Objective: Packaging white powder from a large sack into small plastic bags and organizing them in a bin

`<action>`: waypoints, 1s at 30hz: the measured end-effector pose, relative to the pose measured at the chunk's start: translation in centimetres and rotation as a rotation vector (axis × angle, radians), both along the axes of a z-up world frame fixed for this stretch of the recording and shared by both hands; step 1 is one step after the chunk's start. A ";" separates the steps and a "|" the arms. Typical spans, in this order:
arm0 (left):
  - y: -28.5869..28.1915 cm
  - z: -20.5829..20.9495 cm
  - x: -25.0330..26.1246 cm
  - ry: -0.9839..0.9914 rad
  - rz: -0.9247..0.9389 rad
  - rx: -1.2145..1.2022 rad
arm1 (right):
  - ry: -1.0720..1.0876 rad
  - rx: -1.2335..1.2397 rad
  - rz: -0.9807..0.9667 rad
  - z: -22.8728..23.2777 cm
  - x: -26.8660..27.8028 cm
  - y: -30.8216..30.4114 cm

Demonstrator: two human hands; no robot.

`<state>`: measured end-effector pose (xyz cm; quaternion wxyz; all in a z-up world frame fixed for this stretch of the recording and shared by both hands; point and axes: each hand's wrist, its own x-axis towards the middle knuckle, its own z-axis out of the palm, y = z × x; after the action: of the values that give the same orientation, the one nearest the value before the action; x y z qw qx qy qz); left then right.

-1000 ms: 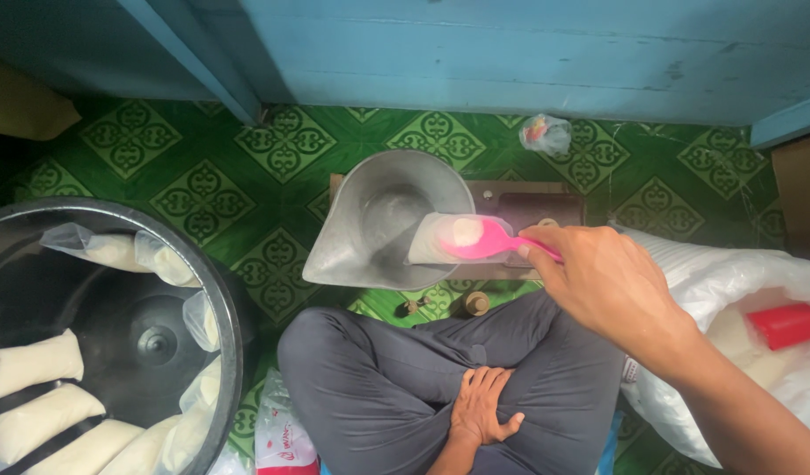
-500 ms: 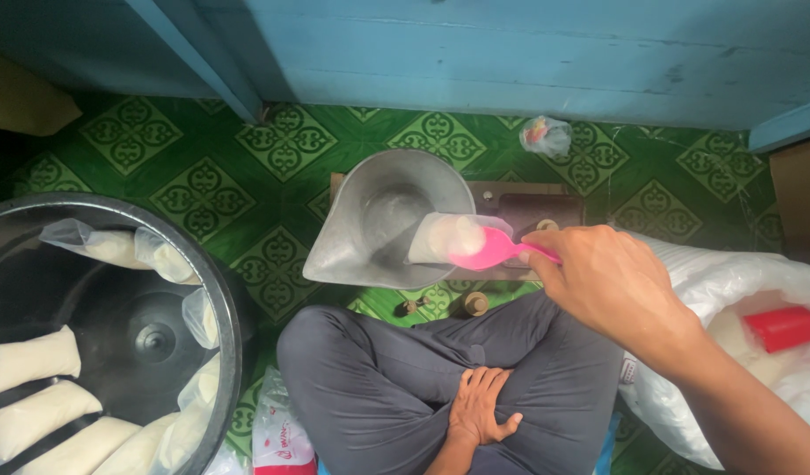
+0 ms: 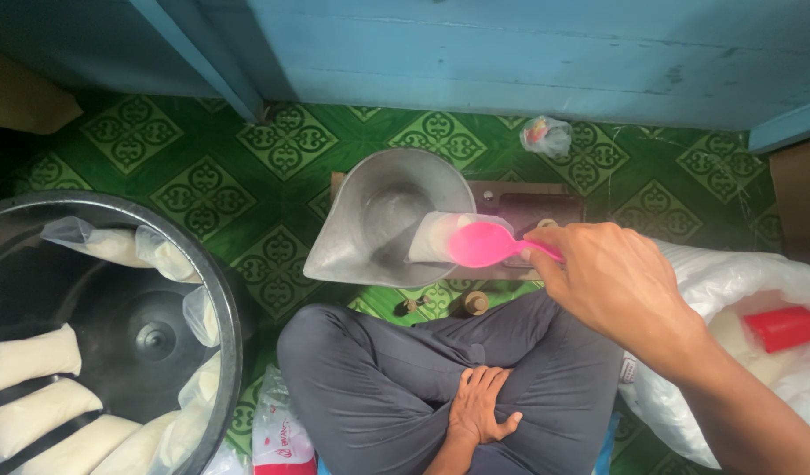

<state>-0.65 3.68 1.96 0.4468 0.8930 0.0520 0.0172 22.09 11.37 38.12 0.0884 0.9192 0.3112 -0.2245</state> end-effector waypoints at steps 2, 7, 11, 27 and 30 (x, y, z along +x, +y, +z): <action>0.0 0.1 0.0 0.008 -0.007 -0.002 | -0.007 0.002 0.002 0.2 0.0 -0.1; 0.0 0.1 0.0 0.008 -0.007 0.006 | 0.027 0.047 -0.082 1.3 -0.3 -0.2; -0.2 0.1 0.0 -0.027 0.005 0.045 | 0.038 0.058 -0.154 2.3 -0.6 -1.0; -1.2 -0.7 0.2 0.006 -0.016 0.122 | -0.039 0.721 -0.348 2.0 -1.7 -14.2; -1.4 -1.2 0.1 0.000 -0.019 0.141 | -0.087 0.856 -0.387 1.1 -2.0 -17.7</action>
<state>-0.51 2.25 0.78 0.3830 0.9226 0.0422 0.0164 20.12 -6.30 39.22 -0.3289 0.9228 0.1946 -0.0498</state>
